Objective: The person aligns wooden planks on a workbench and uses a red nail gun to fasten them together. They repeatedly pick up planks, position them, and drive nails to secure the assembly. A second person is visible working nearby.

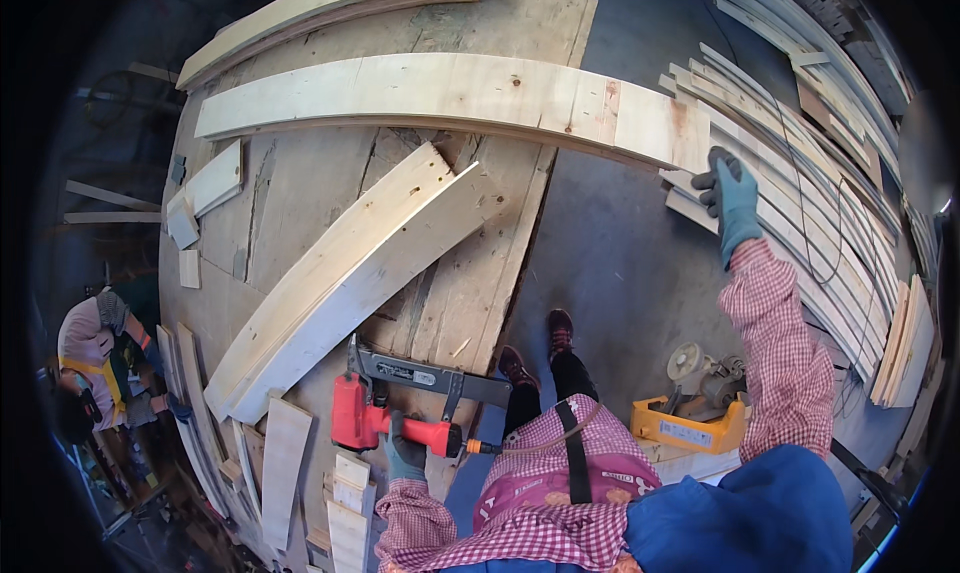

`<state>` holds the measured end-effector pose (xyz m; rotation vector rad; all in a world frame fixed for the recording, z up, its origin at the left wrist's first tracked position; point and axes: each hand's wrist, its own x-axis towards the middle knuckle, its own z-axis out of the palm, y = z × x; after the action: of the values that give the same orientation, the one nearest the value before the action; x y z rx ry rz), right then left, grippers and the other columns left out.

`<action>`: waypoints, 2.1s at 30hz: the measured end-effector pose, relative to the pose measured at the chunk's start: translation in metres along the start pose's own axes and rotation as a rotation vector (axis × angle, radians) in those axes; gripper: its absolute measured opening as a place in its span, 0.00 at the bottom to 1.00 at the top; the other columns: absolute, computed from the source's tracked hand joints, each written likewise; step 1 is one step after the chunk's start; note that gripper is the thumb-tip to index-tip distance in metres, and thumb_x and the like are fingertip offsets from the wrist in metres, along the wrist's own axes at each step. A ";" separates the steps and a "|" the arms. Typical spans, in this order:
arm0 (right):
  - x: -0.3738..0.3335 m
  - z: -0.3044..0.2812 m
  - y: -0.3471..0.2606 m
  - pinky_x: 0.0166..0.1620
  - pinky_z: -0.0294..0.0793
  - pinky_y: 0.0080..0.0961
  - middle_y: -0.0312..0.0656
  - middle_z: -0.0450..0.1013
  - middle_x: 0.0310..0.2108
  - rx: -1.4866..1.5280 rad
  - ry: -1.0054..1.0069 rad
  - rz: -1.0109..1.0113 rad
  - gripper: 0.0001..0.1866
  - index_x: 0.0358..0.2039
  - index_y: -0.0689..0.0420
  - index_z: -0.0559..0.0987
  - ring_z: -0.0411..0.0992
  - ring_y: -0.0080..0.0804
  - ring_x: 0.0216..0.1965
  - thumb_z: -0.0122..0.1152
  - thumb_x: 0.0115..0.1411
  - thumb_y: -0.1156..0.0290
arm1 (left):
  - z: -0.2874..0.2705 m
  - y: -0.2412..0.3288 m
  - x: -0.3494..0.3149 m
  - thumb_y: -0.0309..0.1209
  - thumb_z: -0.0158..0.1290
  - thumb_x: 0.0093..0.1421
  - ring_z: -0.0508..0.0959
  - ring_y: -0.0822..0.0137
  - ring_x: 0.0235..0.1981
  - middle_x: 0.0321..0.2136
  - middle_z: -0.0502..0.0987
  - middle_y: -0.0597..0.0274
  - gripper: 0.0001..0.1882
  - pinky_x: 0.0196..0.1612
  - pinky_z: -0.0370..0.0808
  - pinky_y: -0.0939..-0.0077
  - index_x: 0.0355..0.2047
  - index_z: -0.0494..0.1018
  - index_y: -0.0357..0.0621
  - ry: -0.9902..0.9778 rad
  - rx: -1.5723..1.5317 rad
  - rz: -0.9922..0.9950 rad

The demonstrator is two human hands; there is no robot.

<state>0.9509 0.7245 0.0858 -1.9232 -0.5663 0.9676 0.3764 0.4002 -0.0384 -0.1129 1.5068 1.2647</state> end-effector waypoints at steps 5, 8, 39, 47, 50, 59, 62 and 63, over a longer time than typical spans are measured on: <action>-0.195 0.048 0.025 0.32 0.77 0.26 0.42 0.77 0.29 -0.387 -0.744 -0.473 0.22 0.56 0.56 0.71 0.78 0.28 0.29 0.56 0.60 0.72 | 0.050 0.000 -0.029 0.34 0.59 0.58 0.77 0.63 0.39 0.34 0.77 0.63 0.10 0.48 0.75 0.62 0.39 0.72 0.49 -0.195 -0.153 -0.126; -0.291 0.098 0.025 0.45 0.73 0.38 0.49 0.74 0.41 -0.527 -1.065 -0.849 0.28 0.57 0.55 0.70 0.75 0.45 0.40 0.59 0.57 0.58 | 0.074 0.000 -0.043 0.32 0.60 0.58 0.78 0.63 0.40 0.37 0.76 0.62 0.13 0.48 0.76 0.61 0.42 0.71 0.49 -0.294 -0.158 -0.179; -0.209 0.115 0.025 0.32 0.76 0.28 0.41 0.78 0.31 -0.367 -1.062 0.151 0.17 0.44 0.57 0.78 0.76 0.30 0.29 0.65 0.54 0.66 | 0.206 0.177 -0.100 0.18 0.59 0.54 0.78 0.60 0.48 0.48 0.77 0.53 0.22 0.49 0.75 0.72 0.50 0.70 0.37 -0.355 1.034 1.393; -0.139 -0.093 0.010 0.30 0.71 0.21 0.35 0.73 0.25 0.015 -0.659 0.460 0.12 0.41 0.59 0.76 0.70 0.23 0.25 0.65 0.59 0.68 | 0.484 0.113 -0.026 0.53 0.69 0.36 0.51 0.46 0.67 0.64 0.54 0.49 0.59 0.68 0.46 0.46 0.65 0.54 0.46 -0.872 1.806 1.555; -0.137 -0.133 -0.009 0.32 0.71 0.22 0.36 0.71 0.27 0.114 -0.564 0.465 0.14 0.44 0.60 0.74 0.69 0.23 0.28 0.63 0.60 0.69 | 0.568 0.072 -0.005 0.59 0.68 0.33 0.48 0.48 0.68 0.65 0.53 0.50 0.65 0.69 0.39 0.45 0.67 0.49 0.44 -0.927 2.003 1.564; -0.128 -0.160 -0.013 0.35 0.67 0.25 0.38 0.68 0.28 0.076 -0.477 0.339 0.14 0.47 0.64 0.70 0.66 0.27 0.29 0.54 0.62 0.72 | 0.659 0.012 0.035 0.60 0.68 0.32 0.47 0.50 0.69 0.66 0.52 0.49 0.70 0.70 0.35 0.48 0.68 0.44 0.42 -1.229 2.070 1.571; -0.120 -0.159 -0.001 0.43 0.70 0.26 0.41 0.68 0.40 -0.205 -0.580 0.124 0.19 0.54 0.61 0.66 0.68 0.29 0.40 0.53 0.63 0.72 | 0.659 0.009 0.046 0.57 0.69 0.31 0.49 0.50 0.68 0.65 0.53 0.49 0.69 0.71 0.37 0.50 0.68 0.44 0.43 -1.257 2.044 1.522; -0.115 -0.158 0.005 0.48 0.71 0.27 0.42 0.68 0.46 -0.328 -0.629 0.034 0.22 0.58 0.60 0.64 0.69 0.31 0.45 0.52 0.64 0.73 | 0.661 0.008 0.046 0.56 0.69 0.31 0.49 0.49 0.68 0.64 0.53 0.49 0.69 0.71 0.37 0.51 0.68 0.44 0.43 -1.270 2.036 1.517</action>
<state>1.0103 0.5614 0.1758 -1.8909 -1.1098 1.5957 0.7850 0.9134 0.0534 2.8043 0.7504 -0.1697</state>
